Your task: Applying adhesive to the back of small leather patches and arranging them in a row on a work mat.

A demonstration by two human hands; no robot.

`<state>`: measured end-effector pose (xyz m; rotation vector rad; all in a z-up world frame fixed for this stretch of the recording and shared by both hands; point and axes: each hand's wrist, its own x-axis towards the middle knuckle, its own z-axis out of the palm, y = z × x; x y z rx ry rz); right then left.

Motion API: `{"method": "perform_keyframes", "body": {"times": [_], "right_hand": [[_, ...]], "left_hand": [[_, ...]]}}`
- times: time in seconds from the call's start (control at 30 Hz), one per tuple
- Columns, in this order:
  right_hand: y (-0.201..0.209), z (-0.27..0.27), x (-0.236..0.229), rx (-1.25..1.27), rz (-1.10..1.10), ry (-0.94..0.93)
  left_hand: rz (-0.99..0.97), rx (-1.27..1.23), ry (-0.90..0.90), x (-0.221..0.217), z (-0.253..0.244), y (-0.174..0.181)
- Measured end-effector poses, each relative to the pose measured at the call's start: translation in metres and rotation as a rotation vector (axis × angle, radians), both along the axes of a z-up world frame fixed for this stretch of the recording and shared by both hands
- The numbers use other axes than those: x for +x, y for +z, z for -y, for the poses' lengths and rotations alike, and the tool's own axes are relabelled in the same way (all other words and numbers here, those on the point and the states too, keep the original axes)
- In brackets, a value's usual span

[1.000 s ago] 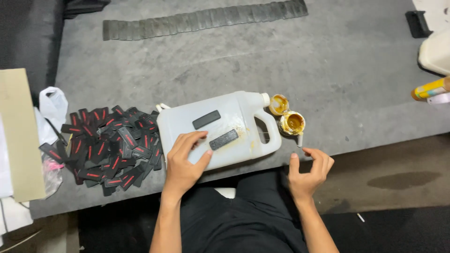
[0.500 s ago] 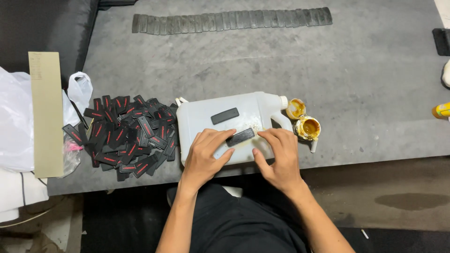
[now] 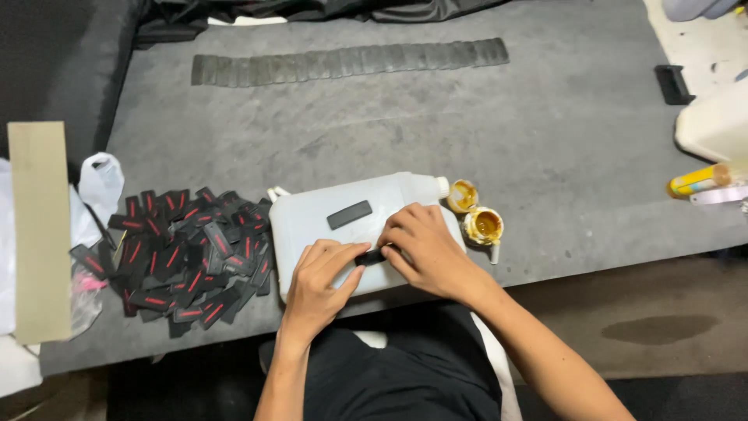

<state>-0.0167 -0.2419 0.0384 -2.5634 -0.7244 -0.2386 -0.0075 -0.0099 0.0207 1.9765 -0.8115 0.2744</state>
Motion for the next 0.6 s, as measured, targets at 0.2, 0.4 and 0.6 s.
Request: {"method": "perform_keyframes", "body": {"times": [0.2, 0.4, 0.6], "right_hand": [[0.008, 0.0, 0.001, 0.079, -0.137, 0.018], [0.011, 0.003, 0.006, 0.08, -0.268, 0.017], [0.01, 0.029, 0.017, 0.336, -0.41, -0.034]], "left_hand": [[0.049, 0.076, 0.02, -0.004, 0.005, 0.001], [0.109, 0.084, 0.026, -0.003, 0.007, -0.005], [-0.031, -0.104, 0.114, -0.003, -0.006, -0.038]]}}
